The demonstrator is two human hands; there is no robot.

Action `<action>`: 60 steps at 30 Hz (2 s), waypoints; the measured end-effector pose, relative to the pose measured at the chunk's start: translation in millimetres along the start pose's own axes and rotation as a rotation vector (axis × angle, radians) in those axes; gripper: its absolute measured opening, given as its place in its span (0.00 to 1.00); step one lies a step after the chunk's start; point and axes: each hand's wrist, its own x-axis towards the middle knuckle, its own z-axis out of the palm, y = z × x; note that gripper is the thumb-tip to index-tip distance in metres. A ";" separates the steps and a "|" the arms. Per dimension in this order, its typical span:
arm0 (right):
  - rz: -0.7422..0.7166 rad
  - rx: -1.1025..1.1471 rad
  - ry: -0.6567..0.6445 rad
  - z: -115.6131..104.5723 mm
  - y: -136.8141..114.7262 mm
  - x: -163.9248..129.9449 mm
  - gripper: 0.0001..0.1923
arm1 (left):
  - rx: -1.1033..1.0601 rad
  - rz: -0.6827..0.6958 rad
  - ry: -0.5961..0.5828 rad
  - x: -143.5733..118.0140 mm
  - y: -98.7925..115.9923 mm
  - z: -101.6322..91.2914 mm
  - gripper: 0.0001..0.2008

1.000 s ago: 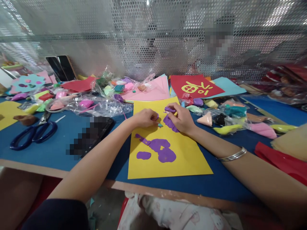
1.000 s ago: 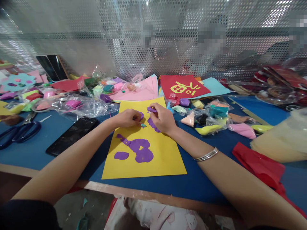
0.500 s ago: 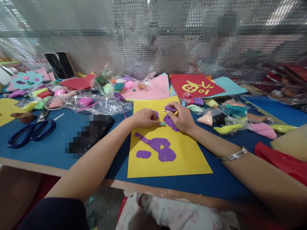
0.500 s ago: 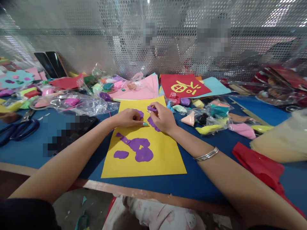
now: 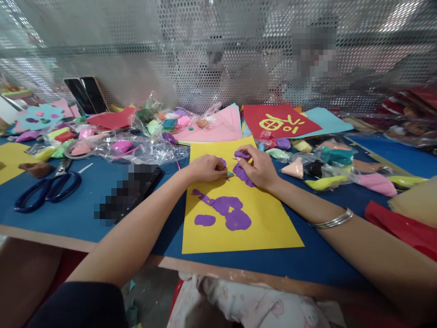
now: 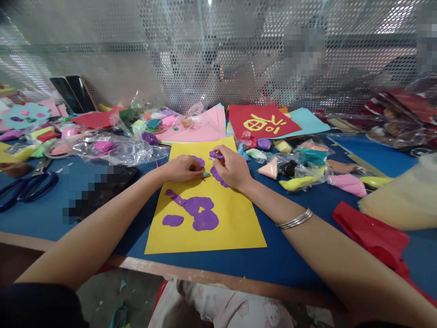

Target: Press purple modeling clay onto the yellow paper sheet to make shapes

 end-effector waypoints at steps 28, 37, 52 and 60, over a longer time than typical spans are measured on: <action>0.002 -0.002 -0.015 -0.4 0.3 0.5 0.09 | 0.003 -0.002 -0.020 0.0 2.2 -2.0 0.11; 0.007 -0.011 -0.025 -1.0 0.2 0.4 0.10 | 0.135 -0.066 0.063 -1.0 5.0 1.2 0.11; 0.015 -0.036 -0.046 -3.9 -1.5 0.0 0.09 | 0.356 0.082 0.416 1.1 6.2 8.5 0.16; 0.018 -0.078 -0.064 -4.4 -1.9 -0.2 0.14 | 0.334 0.177 0.401 1.7 12.9 7.2 0.15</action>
